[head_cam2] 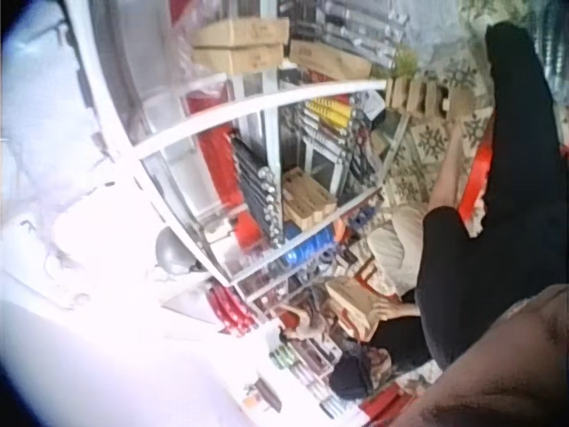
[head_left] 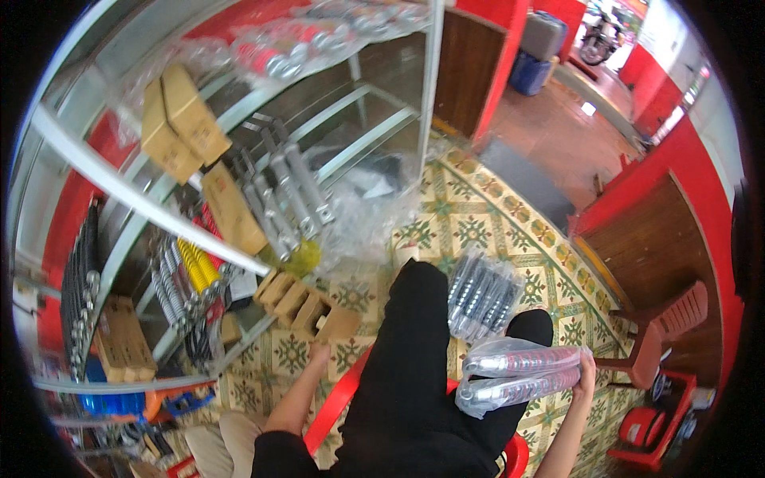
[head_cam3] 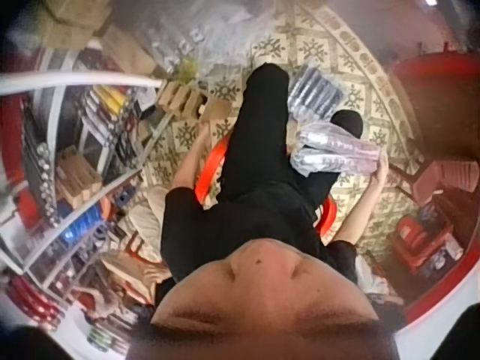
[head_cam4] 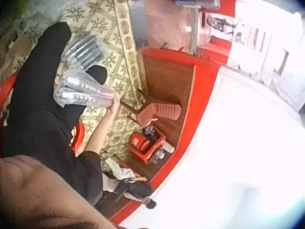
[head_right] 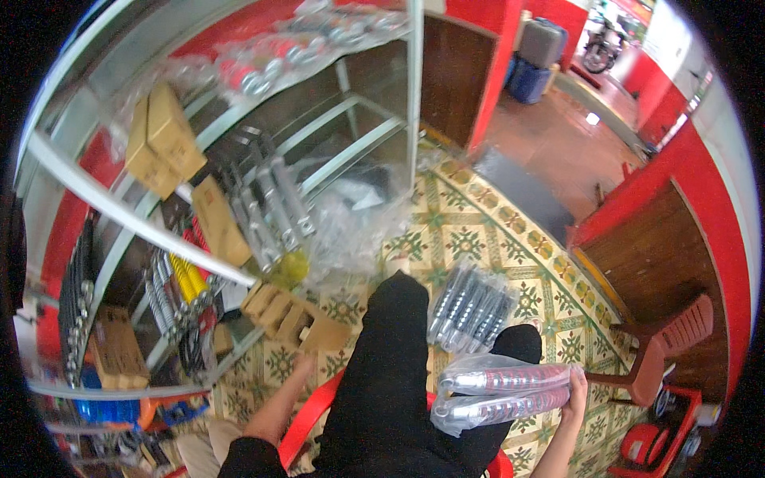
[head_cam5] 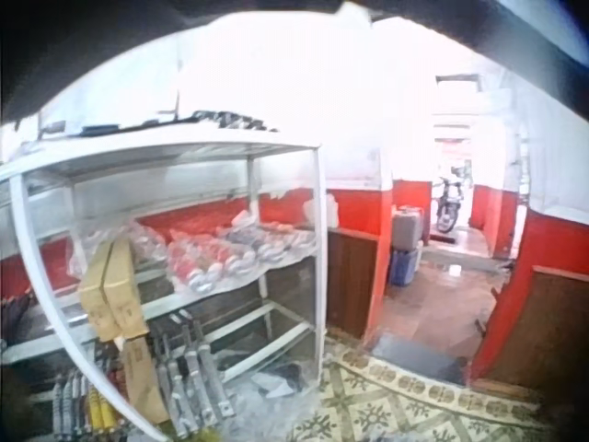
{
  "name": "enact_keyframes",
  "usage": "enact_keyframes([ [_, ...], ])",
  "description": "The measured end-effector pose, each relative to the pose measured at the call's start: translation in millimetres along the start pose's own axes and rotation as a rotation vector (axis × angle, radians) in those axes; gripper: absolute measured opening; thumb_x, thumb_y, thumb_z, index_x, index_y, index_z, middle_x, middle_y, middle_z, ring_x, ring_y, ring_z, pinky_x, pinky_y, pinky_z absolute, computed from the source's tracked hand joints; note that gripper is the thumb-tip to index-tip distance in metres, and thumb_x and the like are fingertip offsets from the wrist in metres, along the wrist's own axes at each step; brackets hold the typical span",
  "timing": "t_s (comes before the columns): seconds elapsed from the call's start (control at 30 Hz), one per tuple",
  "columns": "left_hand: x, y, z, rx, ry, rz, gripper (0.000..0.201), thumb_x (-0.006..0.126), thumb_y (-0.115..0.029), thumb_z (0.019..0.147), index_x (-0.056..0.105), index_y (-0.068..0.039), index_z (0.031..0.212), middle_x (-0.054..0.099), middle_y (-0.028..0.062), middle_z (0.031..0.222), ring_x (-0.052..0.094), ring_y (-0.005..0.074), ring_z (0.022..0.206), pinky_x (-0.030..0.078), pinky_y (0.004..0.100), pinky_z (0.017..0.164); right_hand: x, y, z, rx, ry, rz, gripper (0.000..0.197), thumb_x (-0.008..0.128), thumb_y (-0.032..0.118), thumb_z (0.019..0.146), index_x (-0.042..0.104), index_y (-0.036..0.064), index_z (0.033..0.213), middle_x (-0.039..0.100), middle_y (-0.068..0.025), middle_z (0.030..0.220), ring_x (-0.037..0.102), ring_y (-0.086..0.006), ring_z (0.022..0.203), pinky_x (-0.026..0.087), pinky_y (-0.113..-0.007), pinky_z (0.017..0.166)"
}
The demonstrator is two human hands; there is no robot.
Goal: The person sits on a chair and packs cylindrical suspension parts into small cardboard boxes. They pick up plastic-wrapped bundles of parts, open a box, place the parts inside, and close the box. This process is repeated multiple times with different bundles of parts.
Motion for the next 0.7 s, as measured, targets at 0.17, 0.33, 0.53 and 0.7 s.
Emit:
enact_keyframes([
  [0.17, 29.9, 56.7, -0.5, -0.114, 0.525, -0.178, 0.03, 0.048, -0.013, 0.091, 0.051, 0.0, 0.118, 0.065, 0.0133, 0.102, 0.065, 0.024, 0.077, 0.051, 0.0339, 0.062, -8.4, -3.1, 14.8, -0.031, -0.019, -0.019, 0.022, 0.062, 0.009, 0.087, 0.059, 0.0001, 0.107, 0.066, -0.0084, 0.098, 0.064, -0.0182, 0.086, 0.052, -0.03, 0.079],
  [0.33, 16.4, -32.5, -64.3, -0.161, 0.574, -0.144, 0.029, 0.048, -0.021, 0.091, 0.06, -0.001, 0.107, 0.069, 0.0129, 0.098, 0.065, 0.0215, 0.09, 0.05, 0.0334, 0.076, -10.9, -2.1, 16.7, -0.01, -0.045, 0.028, 0.024, 0.064, 0.008, 0.085, 0.059, -0.0009, 0.108, 0.067, -0.0096, 0.097, 0.064, -0.0189, 0.085, 0.053, -0.031, 0.079],
  [0.53, -18.0, -170.7, -110.6, 0.248, 0.588, -0.023, 0.033, 0.037, -0.018, 0.098, 0.054, 0.003, 0.115, 0.069, 0.018, 0.098, 0.067, 0.0297, 0.091, 0.053, 0.0366, 0.08, -24.1, -10.8, 1.9, -0.027, -0.093, 0.059, 0.025, 0.066, 0.007, 0.083, 0.061, -0.0012, 0.105, 0.067, -0.0099, 0.097, 0.065, -0.02, 0.085, 0.053, -0.032, 0.078],
  [0.7, -4.0, -319.3, -205.9, 1.019, 0.222, 0.445, 0.034, 0.046, -0.022, 0.094, 0.057, 0.003, 0.116, 0.068, 0.0222, 0.086, 0.068, 0.0303, 0.079, 0.052, 0.0377, 0.073, -21.1, -14.9, 7.5, 0.006, -0.113, 0.098, 0.022, 0.068, 0.008, 0.083, 0.063, 0.001, 0.103, 0.067, -0.0079, 0.097, 0.065, -0.0181, 0.085, 0.053, -0.032, 0.077],
])
Point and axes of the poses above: each hand's wrist, its own z-axis towards the middle knuckle, its own x-axis out of the palm, y = z × x, the point moved 9 cm from there along z, towards the middle knuckle
